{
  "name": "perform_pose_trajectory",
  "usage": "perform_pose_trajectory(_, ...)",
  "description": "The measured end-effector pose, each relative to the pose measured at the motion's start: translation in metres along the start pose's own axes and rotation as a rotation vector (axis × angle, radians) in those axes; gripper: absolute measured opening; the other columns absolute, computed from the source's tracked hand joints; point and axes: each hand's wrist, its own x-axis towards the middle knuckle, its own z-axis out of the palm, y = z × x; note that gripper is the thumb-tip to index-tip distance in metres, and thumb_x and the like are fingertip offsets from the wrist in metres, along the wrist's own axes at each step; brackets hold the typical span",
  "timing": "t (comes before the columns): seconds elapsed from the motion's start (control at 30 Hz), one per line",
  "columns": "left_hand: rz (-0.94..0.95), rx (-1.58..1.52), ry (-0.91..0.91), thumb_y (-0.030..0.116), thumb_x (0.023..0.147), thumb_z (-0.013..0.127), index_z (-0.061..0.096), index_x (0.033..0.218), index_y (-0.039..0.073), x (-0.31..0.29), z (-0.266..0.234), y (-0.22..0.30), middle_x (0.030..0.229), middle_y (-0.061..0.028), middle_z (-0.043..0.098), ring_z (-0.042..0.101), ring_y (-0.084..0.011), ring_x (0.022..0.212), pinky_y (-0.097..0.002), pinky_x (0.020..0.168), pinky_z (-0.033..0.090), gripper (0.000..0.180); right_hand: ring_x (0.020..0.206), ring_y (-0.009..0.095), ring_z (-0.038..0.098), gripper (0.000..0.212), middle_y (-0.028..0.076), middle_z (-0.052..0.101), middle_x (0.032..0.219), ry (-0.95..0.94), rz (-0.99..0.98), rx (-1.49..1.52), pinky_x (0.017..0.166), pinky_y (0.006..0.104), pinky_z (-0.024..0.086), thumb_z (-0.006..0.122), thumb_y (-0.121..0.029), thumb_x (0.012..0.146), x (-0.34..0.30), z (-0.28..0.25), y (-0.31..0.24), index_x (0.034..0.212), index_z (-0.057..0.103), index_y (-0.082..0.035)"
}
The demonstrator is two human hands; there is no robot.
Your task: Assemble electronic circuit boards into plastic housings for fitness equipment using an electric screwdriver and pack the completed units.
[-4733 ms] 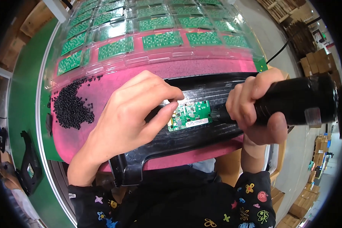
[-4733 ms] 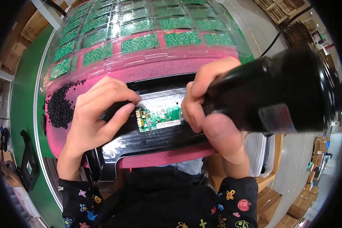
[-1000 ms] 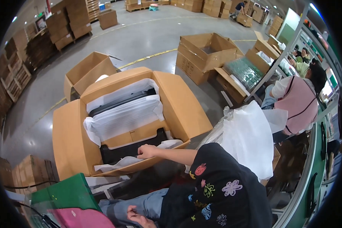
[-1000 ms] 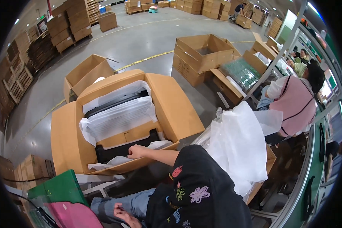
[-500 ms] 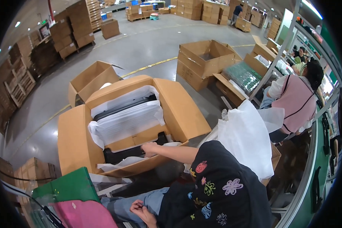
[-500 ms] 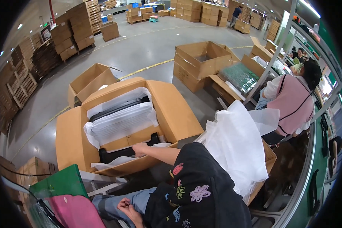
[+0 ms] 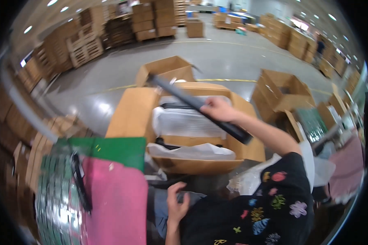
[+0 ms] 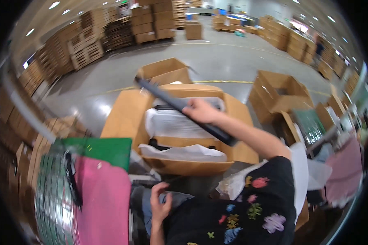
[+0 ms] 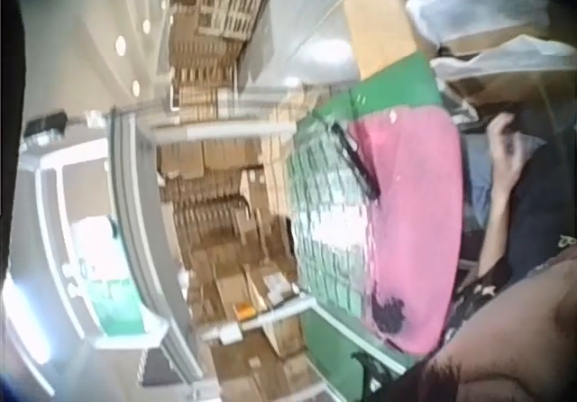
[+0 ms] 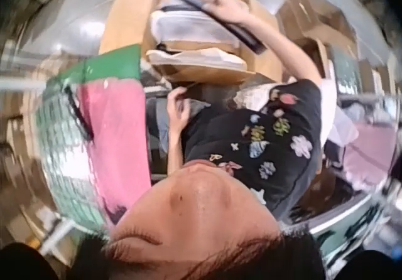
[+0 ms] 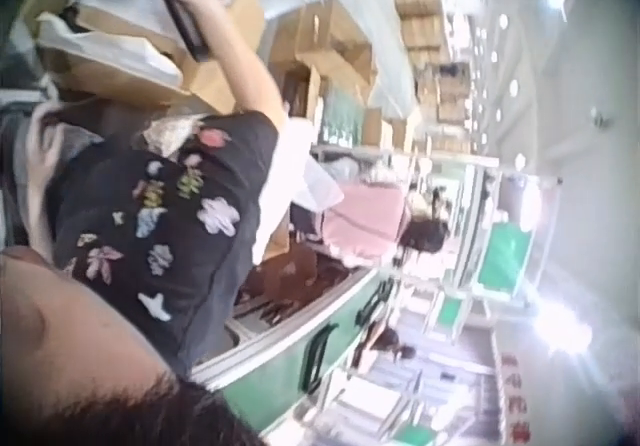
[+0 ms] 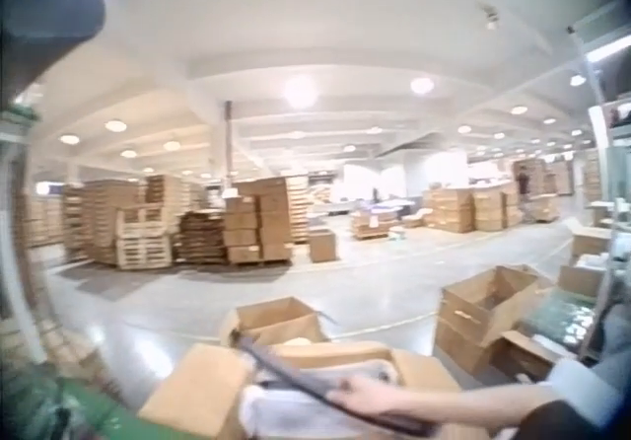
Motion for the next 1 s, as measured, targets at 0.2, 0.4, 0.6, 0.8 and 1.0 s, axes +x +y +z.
perform_pose_trajectory(0.2, 0.26, -0.14, 0.077, 0.016, 0.067, 0.089, 0.031, 0.144, -0.001, 0.037, 0.02, 0.098, 0.139, -0.027, 0.043, 0.045, -0.0406, 0.129, -0.0427, 0.107, 0.039, 0.097, 0.071, 0.008, 0.055, 0.03, 0.003, 0.055, 0.077, -0.182, -0.161, 0.606, 0.067, 0.0271, 0.049, 0.056, -0.026, 0.099, -0.04, -0.031, -0.167, 0.114, 0.049, -0.001)
perform_pose_trajectory(0.4, -0.21, -0.707, 1.026, 0.018, 0.071, 0.067, 0.039, 0.137, -0.006, -0.041, -0.042, 0.163, 0.123, -0.0187, 0.058, 0.059, -0.0298, 0.114, -0.0409, 0.098, 0.047, 0.076, 0.134, 0.029, 0.042, 0.087, 0.016, 0.044, 0.143, -0.66, -1.373, -0.304, 0.105, 0.0439, 0.038, 0.085, -0.031, 0.065, -0.055, 0.013, -0.23, 0.138, 0.046, -0.009)
perform_pose_trajectory(0.6, -0.424, -0.796, 1.034, 0.007, 0.08, 0.054, 0.027, 0.145, -0.002, -0.14, -0.1, 0.204, 0.136, -0.0179, 0.047, 0.051, -0.0275, 0.122, -0.0404, 0.103, 0.042, 0.07, 0.111, 0.022, 0.062, 0.043, 0.008, 0.062, 0.127, -0.543, -2.076, -0.324, 0.088, 0.037, 0.052, 0.06, -0.015, 0.078, -0.065, 0.128, -0.23, 0.121, 0.064, -0.013)
perform_pose_trajectory(0.8, -1.12, 0.752, 0.781, 0.02, 0.09, 0.061, 0.039, 0.138, 0.004, -0.161, -0.154, 0.256, 0.083, -0.0164, 0.068, 0.062, -0.0353, 0.055, -0.0437, 0.063, 0.054, 0.056, 0.106, 0.022, 0.064, 0.043, 0.008, 0.064, 0.121, -0.661, -2.229, -0.177, 0.08, 0.0318, 0.052, 0.063, -0.022, 0.079, -0.084, 0.207, -0.267, 0.12, 0.062, -0.01)
perform_pose_trajectory(1.0, -0.614, 1.194, 0.59, 0.021, 0.079, 0.074, 0.053, 0.122, 0.005, -0.117, -0.213, 0.229, 0.103, -0.0109, 0.056, 0.059, -0.0289, 0.096, -0.0408, 0.076, 0.051, 0.05, 0.081, 0.03, 0.063, 0.027, 0.009, 0.065, 0.088, -0.506, -1.992, 0.056, 0.069, 0.0397, 0.053, 0.073, -0.012, 0.073, -0.04, 0.295, -0.394, 0.098, 0.064, -0.008)
